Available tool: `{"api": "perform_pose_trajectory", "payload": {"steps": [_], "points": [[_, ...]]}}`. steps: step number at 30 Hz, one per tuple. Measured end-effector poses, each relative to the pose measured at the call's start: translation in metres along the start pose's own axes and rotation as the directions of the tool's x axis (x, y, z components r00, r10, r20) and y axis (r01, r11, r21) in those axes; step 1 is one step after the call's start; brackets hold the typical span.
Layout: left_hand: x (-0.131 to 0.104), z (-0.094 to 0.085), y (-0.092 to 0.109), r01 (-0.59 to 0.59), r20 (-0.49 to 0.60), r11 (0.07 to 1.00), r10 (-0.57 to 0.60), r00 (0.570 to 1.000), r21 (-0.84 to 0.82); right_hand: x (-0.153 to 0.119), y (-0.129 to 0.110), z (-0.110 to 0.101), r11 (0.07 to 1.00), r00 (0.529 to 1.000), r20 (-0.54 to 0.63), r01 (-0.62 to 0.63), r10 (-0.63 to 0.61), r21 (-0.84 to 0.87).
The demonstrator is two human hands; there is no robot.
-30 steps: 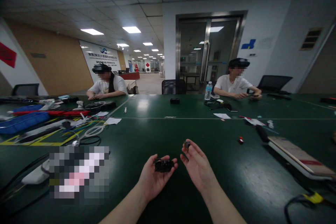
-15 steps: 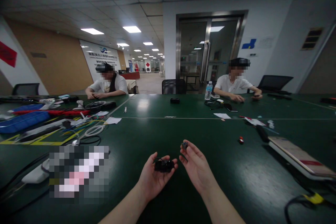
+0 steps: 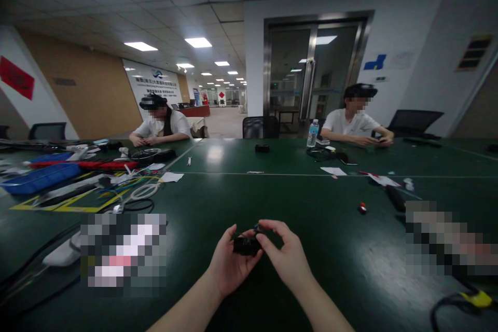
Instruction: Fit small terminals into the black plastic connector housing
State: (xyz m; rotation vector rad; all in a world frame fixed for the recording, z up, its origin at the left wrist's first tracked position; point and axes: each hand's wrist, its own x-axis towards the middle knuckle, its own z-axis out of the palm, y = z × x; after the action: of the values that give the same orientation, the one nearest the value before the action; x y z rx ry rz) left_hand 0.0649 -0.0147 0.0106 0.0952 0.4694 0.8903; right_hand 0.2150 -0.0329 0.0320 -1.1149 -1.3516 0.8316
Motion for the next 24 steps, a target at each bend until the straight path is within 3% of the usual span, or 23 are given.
{"api": "perform_pose_trajectory", "payload": {"steps": [3, 5, 13, 24], "points": [[0.0, 0.0, 0.0, 0.0, 0.024, 1.0, 0.0, 1.0, -0.01, -0.003, -0.003, 0.003, 0.971, 0.985, 0.035, 0.172, -0.168, -0.169], [0.0, 0.0, 0.0, 0.003, 0.041, 1.0, -0.002, 0.999, -0.014, -0.004, -0.004, 0.005, 0.953, 0.973, 0.108, 0.221, -0.202, -0.206], [0.001, 0.0, -0.001, -0.011, 0.002, 0.999, 0.011, 1.0, 0.03, -0.008, -0.004, 0.009, 0.94, 0.945, 0.274, 0.246, -0.179, -0.236], [0.004, -0.001, -0.002, -0.042, -0.022, 0.997, 0.044, 0.999, 0.071, -0.009, -0.003, 0.013, 0.93, 0.937, 0.316, 0.242, -0.149, -0.277]]}}
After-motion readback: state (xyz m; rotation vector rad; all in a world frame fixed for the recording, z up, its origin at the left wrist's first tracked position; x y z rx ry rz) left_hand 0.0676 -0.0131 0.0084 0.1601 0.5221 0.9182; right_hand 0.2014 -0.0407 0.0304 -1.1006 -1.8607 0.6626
